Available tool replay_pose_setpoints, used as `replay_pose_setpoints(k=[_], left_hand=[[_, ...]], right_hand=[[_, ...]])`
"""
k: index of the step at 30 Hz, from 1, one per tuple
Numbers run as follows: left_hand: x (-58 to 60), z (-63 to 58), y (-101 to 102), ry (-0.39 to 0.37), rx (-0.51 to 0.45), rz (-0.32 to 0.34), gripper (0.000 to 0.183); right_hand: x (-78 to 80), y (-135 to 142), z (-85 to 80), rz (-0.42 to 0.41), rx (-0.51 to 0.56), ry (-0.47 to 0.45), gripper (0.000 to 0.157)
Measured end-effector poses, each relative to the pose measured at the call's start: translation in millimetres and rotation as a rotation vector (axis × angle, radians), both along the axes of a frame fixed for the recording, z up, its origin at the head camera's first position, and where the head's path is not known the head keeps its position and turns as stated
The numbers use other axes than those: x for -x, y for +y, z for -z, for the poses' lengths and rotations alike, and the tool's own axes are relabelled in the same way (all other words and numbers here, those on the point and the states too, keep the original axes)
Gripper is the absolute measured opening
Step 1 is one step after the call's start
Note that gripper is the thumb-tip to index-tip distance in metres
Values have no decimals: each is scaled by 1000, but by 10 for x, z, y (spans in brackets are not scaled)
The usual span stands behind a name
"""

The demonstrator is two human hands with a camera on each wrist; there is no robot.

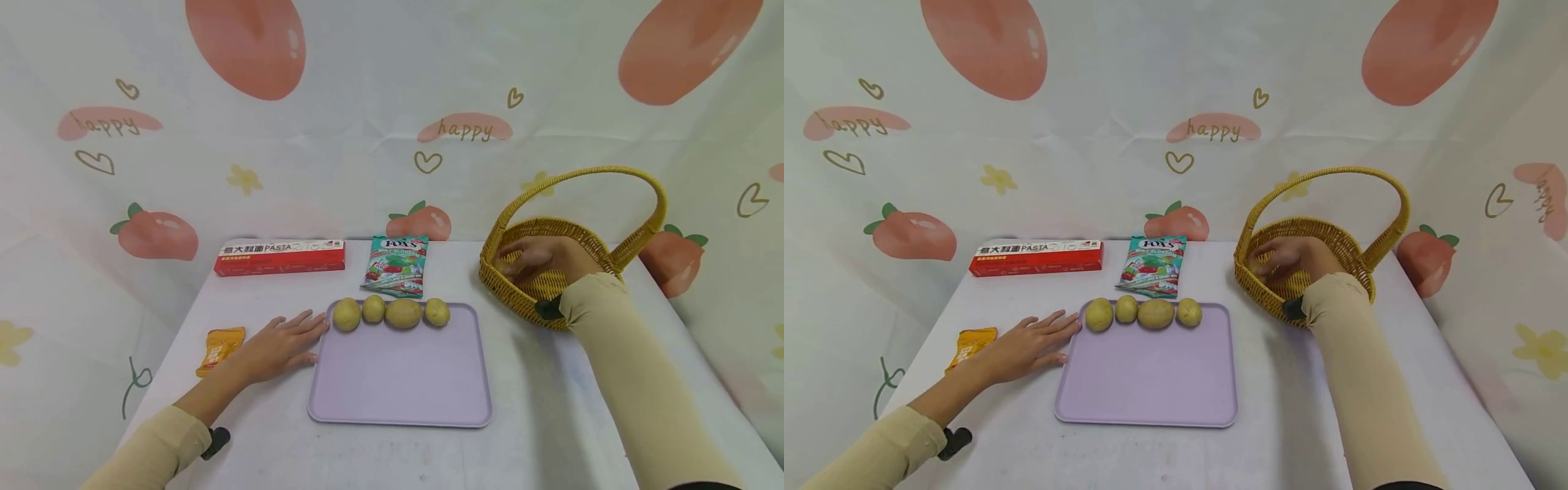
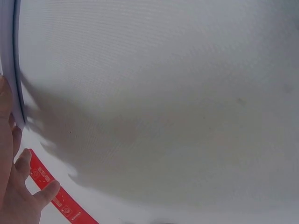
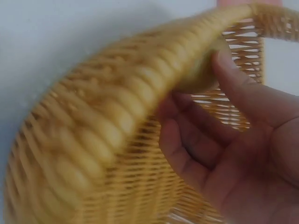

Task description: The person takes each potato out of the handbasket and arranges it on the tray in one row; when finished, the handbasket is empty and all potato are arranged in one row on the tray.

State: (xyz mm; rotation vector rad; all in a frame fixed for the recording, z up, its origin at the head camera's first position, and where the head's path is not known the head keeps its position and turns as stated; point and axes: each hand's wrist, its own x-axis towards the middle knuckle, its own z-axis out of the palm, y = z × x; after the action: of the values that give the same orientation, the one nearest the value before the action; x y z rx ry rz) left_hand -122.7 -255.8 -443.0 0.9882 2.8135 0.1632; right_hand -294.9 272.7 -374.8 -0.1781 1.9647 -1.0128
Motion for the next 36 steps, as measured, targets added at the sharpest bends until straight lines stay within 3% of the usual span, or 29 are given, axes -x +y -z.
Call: replay_pose_setpoints(k=[7,12,17,24,30,36], left_hand=[[-3,24,-9,-14,5,-7,70],[-4,19,-11,2,9,0,70],[-11,-3,-7,3,4,-1,70],[-17,-23,2,-4,-5,-8,70],[-17,-27,8,-11,-3,-9,69],[-15,-24,19,-19,-10,-13,69]], right_hand=[[18,69,-235,-104,-24,56,68],[-63,76,-452,-191,-20,122,65],[-175,30,-564,-286,54,123,60],[-403,-154,-521,-400,172,217,55],[-568,-377,-367,-376,223,239,52],[-693,-564,-161,-310,179,220,57]])
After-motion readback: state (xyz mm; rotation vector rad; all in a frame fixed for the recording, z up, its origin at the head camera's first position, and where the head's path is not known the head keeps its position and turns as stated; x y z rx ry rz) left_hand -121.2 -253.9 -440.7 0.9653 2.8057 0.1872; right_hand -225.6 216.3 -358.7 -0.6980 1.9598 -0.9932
